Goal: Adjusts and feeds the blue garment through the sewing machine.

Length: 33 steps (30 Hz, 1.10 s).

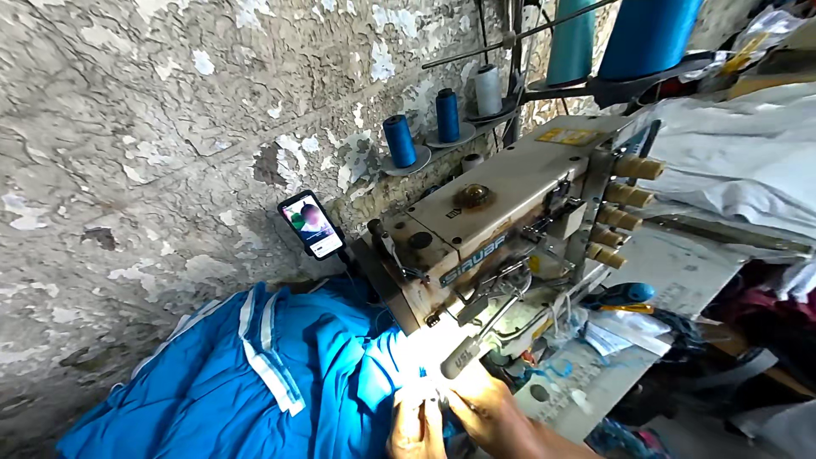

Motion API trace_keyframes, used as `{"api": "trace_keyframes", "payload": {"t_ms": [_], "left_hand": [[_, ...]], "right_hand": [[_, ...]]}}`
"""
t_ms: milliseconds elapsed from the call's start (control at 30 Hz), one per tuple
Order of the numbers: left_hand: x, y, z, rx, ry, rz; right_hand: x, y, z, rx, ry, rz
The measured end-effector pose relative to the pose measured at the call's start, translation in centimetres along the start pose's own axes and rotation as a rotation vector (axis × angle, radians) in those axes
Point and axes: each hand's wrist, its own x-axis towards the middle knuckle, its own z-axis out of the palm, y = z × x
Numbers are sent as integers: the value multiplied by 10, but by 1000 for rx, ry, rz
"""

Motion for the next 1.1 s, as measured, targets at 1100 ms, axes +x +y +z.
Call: {"api": "trace_keyframes", "payload": {"t_ms": [1100], "left_hand": [[6,43,0,-656,63,-699]], "right_hand": [[13,-8,-13,226,-6,397]]}}
